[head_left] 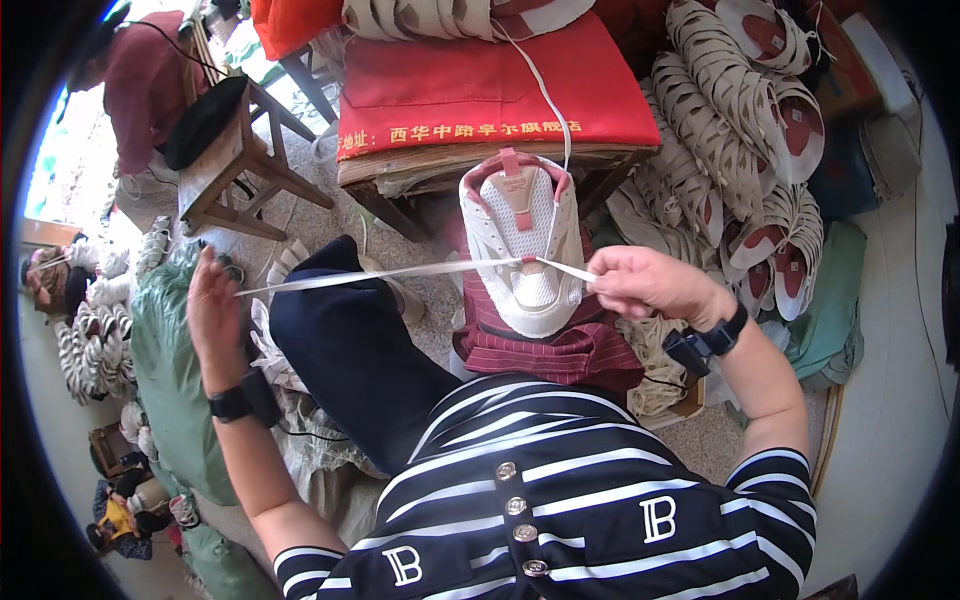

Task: The person sits on the floor and laces a white sneaker by hand. They thread the white shoelaces through the eyelets, pull them tight, and tie a knot at the top.

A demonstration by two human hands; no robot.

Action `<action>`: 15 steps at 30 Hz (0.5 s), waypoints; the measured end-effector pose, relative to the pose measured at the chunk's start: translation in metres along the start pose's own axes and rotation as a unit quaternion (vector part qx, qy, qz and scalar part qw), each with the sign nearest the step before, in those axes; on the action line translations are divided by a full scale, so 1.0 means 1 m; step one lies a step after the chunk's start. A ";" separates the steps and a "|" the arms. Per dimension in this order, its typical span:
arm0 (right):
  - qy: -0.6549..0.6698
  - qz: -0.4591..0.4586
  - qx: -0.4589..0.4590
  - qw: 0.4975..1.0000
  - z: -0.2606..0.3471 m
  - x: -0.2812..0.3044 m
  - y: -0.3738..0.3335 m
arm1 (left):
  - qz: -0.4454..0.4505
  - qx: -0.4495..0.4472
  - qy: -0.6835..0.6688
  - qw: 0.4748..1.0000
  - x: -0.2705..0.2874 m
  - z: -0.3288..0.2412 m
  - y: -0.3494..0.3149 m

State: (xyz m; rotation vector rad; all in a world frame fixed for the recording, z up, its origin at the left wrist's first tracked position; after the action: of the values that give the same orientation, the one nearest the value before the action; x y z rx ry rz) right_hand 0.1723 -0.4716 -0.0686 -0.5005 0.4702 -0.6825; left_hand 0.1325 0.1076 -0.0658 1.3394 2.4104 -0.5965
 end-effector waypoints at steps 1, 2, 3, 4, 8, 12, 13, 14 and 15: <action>-0.016 -0.023 -0.012 1.000 0.001 0.011 -0.007 | -0.014 -0.008 -0.009 1.000 0.043 -0.011 0.016; -0.032 -0.041 -0.025 0.998 0.001 0.022 -0.014 | -0.032 -0.017 -0.015 0.999 0.090 -0.025 0.025; -0.023 -0.068 -0.030 0.997 0.001 0.041 -0.025 | -0.045 -0.018 -0.020 0.999 0.123 -0.037 0.031; -0.016 -0.094 -0.036 0.995 0.003 0.062 -0.036 | -0.060 -0.019 -0.025 0.998 0.155 -0.049 0.033; -0.111 -0.167 -0.042 0.979 -0.010 0.140 -0.084 | -0.175 -0.057 -0.051 0.982 0.259 -0.085 0.038; -0.175 -0.210 -0.100 0.957 -0.059 0.187 -0.112 | -0.216 -0.046 -0.054 0.974 0.267 -0.072 0.045; -0.223 -0.207 -0.101 0.947 -0.070 0.192 -0.118 | -0.222 -0.038 -0.044 0.973 0.254 -0.057 0.050; -0.383 -0.208 -0.074 0.897 -0.073 0.200 -0.126 | -0.227 -0.029 -0.035 0.973 0.237 -0.042 0.054; -0.524 -0.228 -0.063 0.818 -0.083 0.216 -0.132 | -0.219 -0.025 -0.025 0.975 0.225 -0.033 0.056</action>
State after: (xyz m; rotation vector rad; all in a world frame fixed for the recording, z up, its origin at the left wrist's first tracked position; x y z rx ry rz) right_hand 0.2104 -0.7320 -0.1100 -1.0387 -0.6838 -0.7215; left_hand 0.0633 0.3138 -0.1536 0.7576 2.6724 -0.6602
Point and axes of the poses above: each hand's wrist, its own y-axis towards the middle knuckle, its own x-axis out of the back of the hand, z = x × y, the point moved 9 cm from there along y, towards the middle knuckle, and after that the axes turned 3 degrees about z, right-handed, at the moved point
